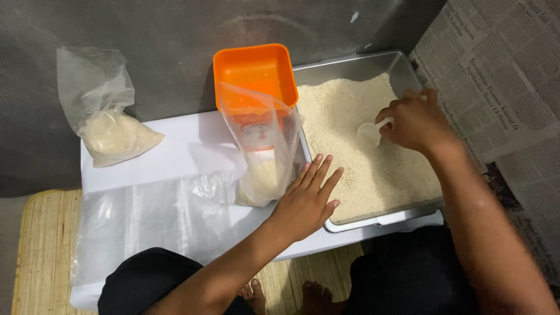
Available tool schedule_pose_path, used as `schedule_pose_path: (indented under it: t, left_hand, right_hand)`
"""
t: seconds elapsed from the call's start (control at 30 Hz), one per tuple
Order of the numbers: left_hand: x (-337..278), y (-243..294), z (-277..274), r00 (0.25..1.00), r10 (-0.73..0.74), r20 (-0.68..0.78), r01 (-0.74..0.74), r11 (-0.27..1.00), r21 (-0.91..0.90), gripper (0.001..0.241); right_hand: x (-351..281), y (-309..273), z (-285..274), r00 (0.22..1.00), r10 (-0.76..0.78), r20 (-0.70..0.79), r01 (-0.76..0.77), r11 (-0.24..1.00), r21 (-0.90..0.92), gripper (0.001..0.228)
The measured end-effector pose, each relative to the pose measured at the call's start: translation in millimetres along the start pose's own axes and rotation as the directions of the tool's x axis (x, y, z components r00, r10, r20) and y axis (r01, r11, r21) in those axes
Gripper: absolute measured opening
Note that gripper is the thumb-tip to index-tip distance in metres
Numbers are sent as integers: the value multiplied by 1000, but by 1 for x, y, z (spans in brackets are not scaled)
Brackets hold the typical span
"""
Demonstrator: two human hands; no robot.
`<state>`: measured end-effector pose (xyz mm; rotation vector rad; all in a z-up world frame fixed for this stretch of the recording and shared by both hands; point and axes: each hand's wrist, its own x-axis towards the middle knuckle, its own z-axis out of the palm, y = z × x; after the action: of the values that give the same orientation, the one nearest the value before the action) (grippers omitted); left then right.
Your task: Scooping white powder from a large tray into small plastic bags using a measuring scoop.
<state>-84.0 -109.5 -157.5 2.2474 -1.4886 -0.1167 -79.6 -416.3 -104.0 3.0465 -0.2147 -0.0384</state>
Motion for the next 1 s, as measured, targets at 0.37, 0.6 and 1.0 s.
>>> schedule_pose_path:
  t: [0.37, 0.6, 1.0]
  left_hand:
    - [1, 15, -15, 847, 435, -305, -447, 894, 33, 35]
    - [-18, 41, -113, 454, 749, -483, -735, 621, 273, 21]
    - [-35, -42, -193, 793, 292, -535, -148, 944, 295, 34]
  right_hand:
    - [13, 41, 40, 974, 107, 198, -225, 490, 842, 29]
    - [4, 11, -23, 982, 122, -144, 23, 681, 732, 42]
    - [-26, -97, -117, 902, -60, -427, 423, 322, 847, 50]
